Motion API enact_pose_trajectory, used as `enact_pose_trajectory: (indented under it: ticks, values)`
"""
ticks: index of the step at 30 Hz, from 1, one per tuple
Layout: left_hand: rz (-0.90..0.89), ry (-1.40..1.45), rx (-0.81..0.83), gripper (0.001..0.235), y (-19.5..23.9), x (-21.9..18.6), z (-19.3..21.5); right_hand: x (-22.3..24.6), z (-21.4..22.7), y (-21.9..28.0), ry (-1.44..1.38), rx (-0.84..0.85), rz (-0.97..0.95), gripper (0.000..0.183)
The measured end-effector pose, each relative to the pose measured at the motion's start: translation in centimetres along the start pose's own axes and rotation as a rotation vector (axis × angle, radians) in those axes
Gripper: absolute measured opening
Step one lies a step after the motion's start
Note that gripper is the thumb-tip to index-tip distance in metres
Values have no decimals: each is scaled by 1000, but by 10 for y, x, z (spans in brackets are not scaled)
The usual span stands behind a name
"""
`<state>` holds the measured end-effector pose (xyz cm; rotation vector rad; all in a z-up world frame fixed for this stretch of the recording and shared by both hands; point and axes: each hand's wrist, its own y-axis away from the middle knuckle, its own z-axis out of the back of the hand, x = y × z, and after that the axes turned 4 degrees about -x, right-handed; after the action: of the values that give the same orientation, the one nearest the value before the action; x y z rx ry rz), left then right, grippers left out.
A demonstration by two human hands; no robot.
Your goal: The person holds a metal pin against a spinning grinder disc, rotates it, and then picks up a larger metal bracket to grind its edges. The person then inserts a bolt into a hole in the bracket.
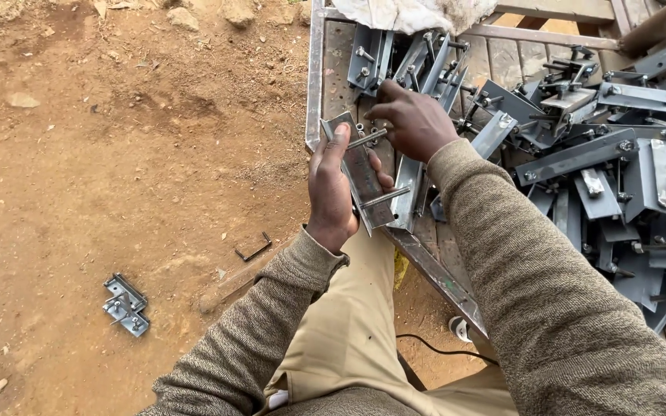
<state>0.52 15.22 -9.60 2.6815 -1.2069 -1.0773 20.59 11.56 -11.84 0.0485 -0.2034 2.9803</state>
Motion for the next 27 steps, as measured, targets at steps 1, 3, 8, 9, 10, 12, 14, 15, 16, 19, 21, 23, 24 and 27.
enact_pose_trajectory:
  ticks: [1,3,8,9,10,12,14,15,16,19,21,23,24,27]
  values:
    - [2,2,-1,34,0,-1,-2,4,3,2,1,3,-1,30]
    - [11,-12,-12,33,0,-4,-4,13,9,2,-27,8,25,27]
    - [5,30,35,38,-10,4,-3,-1,-7,4,-42,-33,61,14]
    - [10,47,50,38,-11,5,-3,-5,-13,5,-35,-56,65,14]
    - [9,48,50,38,-10,5,-5,-7,-16,6,-33,-56,66,14]
    - [57,52,65,37,-7,5,-7,-10,-24,7,-78,-105,100,10]
    - [59,36,57,35,-4,3,-10,-13,-32,7,-57,-118,93,9]
    - [62,22,52,33,-3,3,-12,-16,-35,8,-33,-131,84,8]
    - [61,21,52,33,-3,3,-11,-12,-27,5,-34,-132,84,8]
    - [63,2,61,30,4,-3,-15,10,19,6,-291,-120,-177,14]
    - [70,-108,36,20,14,-17,-22,41,82,13,-928,-107,-531,17]
    - [36,-91,97,23,18,-15,-16,47,91,40,-1248,-201,-541,27]
    - [0,-74,156,26,19,-14,-13,50,96,52,-1570,-294,-535,38]
    - [-28,-98,217,25,27,-13,-11,70,107,101,-1880,-372,-612,32]
